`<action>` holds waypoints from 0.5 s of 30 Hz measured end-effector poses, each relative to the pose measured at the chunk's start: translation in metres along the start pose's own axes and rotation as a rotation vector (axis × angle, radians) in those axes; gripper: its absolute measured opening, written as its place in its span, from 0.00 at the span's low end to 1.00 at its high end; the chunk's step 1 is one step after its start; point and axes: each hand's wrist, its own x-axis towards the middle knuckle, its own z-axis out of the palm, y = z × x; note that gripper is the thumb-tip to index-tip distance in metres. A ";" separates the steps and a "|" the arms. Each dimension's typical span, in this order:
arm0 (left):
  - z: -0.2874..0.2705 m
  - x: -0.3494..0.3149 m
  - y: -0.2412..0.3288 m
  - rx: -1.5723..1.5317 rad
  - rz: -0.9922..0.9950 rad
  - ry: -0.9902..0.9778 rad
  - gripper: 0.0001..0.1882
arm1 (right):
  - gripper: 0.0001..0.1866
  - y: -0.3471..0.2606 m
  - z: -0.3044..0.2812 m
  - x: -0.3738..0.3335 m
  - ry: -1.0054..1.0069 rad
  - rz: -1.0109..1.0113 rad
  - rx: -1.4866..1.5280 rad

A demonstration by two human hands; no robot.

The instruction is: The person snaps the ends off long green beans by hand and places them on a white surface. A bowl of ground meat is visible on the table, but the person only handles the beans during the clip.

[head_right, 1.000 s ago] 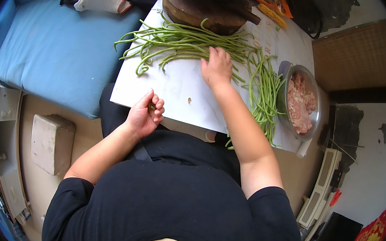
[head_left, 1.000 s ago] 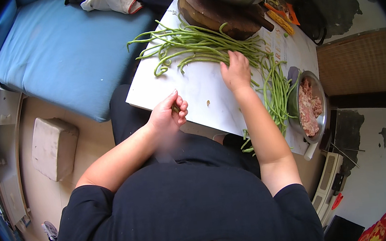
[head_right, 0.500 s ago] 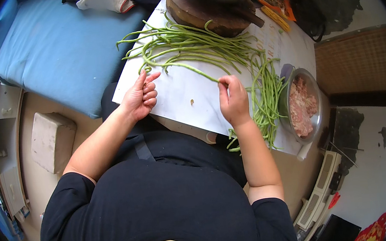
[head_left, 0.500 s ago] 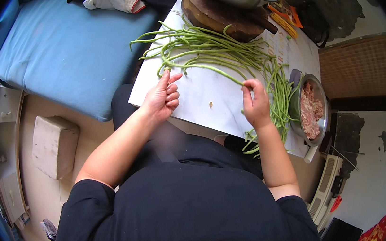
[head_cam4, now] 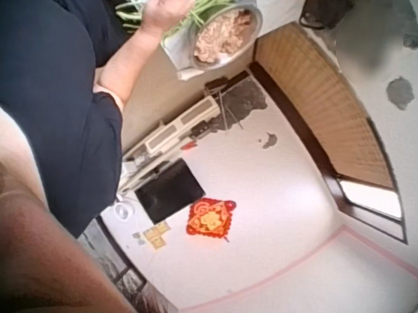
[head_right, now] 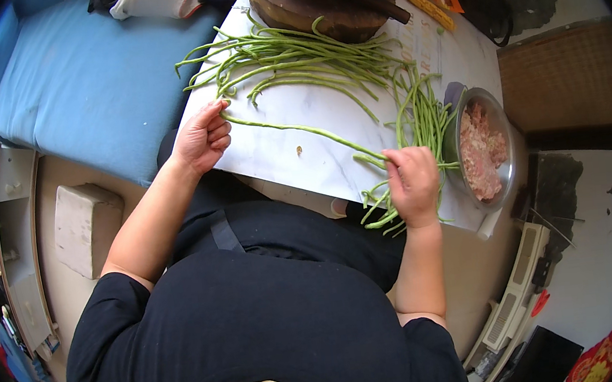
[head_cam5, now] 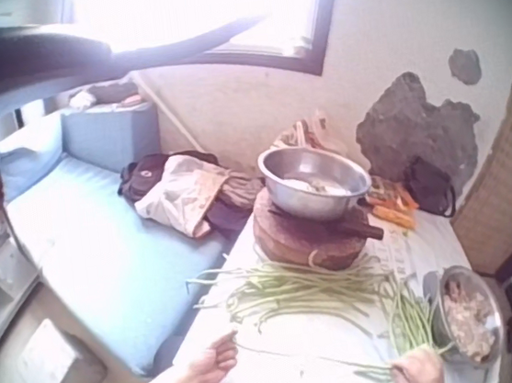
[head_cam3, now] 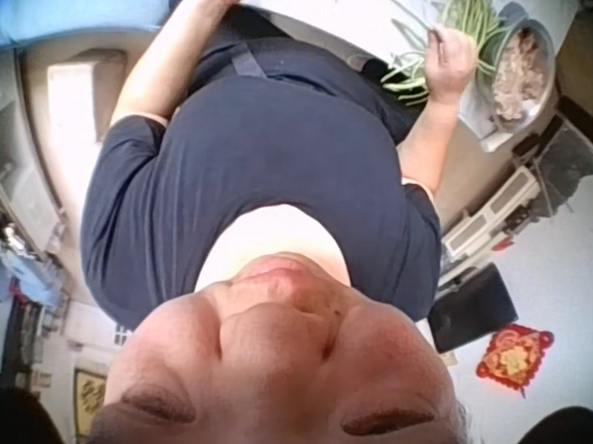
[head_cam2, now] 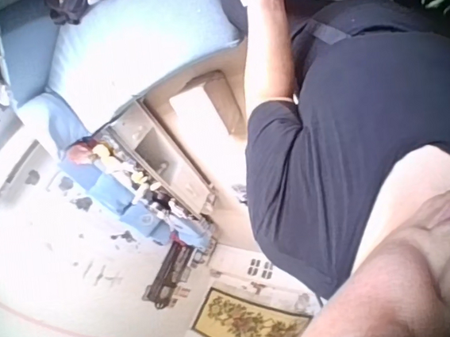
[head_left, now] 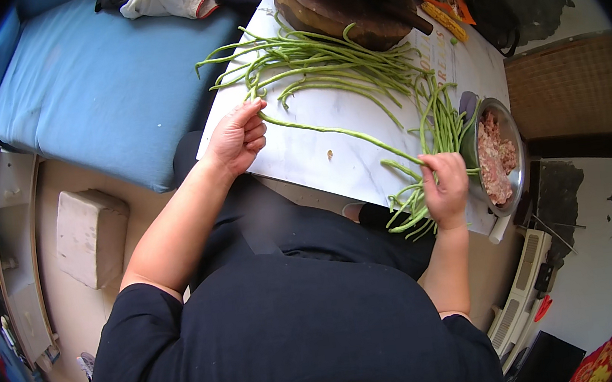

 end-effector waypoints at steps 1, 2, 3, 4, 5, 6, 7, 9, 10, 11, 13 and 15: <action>0.002 -0.002 0.002 0.055 0.006 -0.044 0.07 | 0.09 0.005 -0.004 -0.002 0.029 -0.003 -0.047; 0.003 -0.005 0.002 0.085 0.002 -0.066 0.07 | 0.09 0.009 -0.007 -0.003 0.058 -0.004 -0.093; 0.005 -0.007 0.001 0.117 -0.005 -0.092 0.07 | 0.10 0.013 -0.010 -0.005 0.091 0.007 -0.153; 0.007 -0.009 0.000 0.148 -0.013 -0.119 0.07 | 0.10 0.014 -0.013 -0.005 0.119 0.024 -0.218; 0.009 -0.012 -0.001 0.151 -0.033 -0.162 0.07 | 0.10 0.015 -0.016 -0.005 0.145 0.043 -0.284; 0.012 -0.013 -0.003 0.212 -0.051 -0.189 0.06 | 0.11 0.018 -0.021 -0.006 0.173 0.065 -0.362; 0.014 -0.016 -0.004 0.272 -0.069 -0.217 0.06 | 0.12 0.020 -0.025 -0.009 0.217 0.084 -0.438; 0.015 -0.021 -0.008 0.455 -0.120 -0.265 0.06 | 0.13 0.030 -0.028 -0.013 0.238 0.094 -0.453; 0.015 -0.025 -0.009 0.571 -0.189 -0.325 0.04 | 0.14 0.038 -0.030 -0.015 0.250 0.100 -0.471; 0.021 -0.029 -0.012 0.715 -0.258 -0.350 0.03 | 0.14 0.045 -0.032 -0.016 0.217 0.119 -0.462; 0.029 -0.036 -0.027 0.905 -0.337 -0.442 0.03 | 0.12 0.048 -0.030 -0.013 0.257 0.194 -0.377; 0.027 -0.039 -0.049 0.993 -0.399 -0.549 0.05 | 0.11 0.054 -0.022 -0.012 0.280 0.318 -0.195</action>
